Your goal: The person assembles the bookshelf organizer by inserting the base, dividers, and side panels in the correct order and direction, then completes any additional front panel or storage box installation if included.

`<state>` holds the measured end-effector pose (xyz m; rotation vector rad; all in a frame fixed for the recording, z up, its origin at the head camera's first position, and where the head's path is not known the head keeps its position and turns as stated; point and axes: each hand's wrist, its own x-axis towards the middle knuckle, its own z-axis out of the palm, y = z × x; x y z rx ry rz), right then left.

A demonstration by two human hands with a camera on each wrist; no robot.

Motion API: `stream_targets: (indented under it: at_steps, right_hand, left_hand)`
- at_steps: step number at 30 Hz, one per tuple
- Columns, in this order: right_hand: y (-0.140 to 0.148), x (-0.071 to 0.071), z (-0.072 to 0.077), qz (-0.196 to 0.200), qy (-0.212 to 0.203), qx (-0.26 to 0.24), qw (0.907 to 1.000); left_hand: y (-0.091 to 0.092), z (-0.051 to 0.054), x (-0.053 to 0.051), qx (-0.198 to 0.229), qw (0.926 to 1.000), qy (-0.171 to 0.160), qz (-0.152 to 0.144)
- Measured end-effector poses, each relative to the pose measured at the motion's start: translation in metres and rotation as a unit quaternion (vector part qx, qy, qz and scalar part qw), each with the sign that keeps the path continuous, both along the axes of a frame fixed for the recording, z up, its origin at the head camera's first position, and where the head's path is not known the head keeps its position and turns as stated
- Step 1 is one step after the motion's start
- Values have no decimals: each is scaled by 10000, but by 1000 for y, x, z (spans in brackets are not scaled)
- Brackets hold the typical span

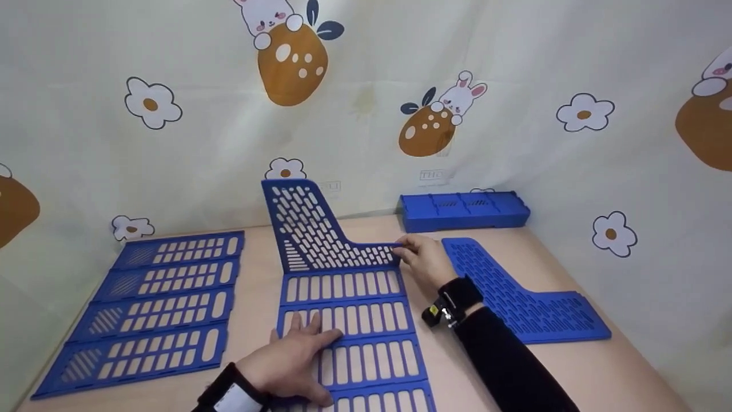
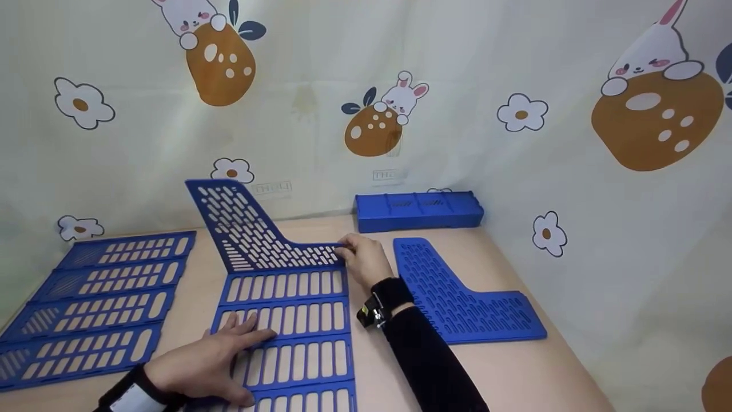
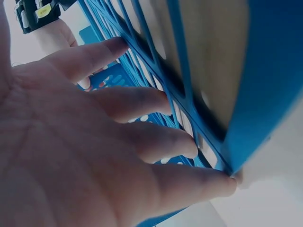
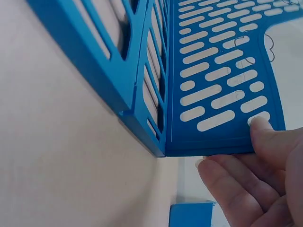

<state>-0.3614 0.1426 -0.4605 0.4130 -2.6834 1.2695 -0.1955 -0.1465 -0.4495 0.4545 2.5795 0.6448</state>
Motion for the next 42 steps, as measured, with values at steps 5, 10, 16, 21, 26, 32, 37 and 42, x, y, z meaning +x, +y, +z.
stream_targets:
  at_steps: [5,10,16,21,26,32,37,42]
  right_hand:
    - [27,4,7,-145,-204,278,9993]
    - [93,10,15,-354,-21,718,9968]
    - [179,19,16,-804,-414,1934,9769]
    - [212,15,9,-627,-1283,2397,9603]
    - [214,7,8,-317,-1312,2578,9567]
    - [208,8,18,-599,-1280,2932,9456]
    - [206,9,30,-623,-1184,2310,9637]
    - [199,3,39,-47,-1064,1263,9863]
  left_hand:
    - [5,-6,-1,222,9997,19,60]
    - [8,-12,-3,321,9991,129,263]
    - [4,-9,-6,169,9986,231,443]
    - [-1,-9,-5,129,9984,197,508]
    - [-4,-11,-4,199,9982,161,550]
    - [-3,-10,-4,107,9984,133,542]
    - [1,-5,-4,5,9987,298,409]
    - [3,-2,-2,-71,9985,453,308]
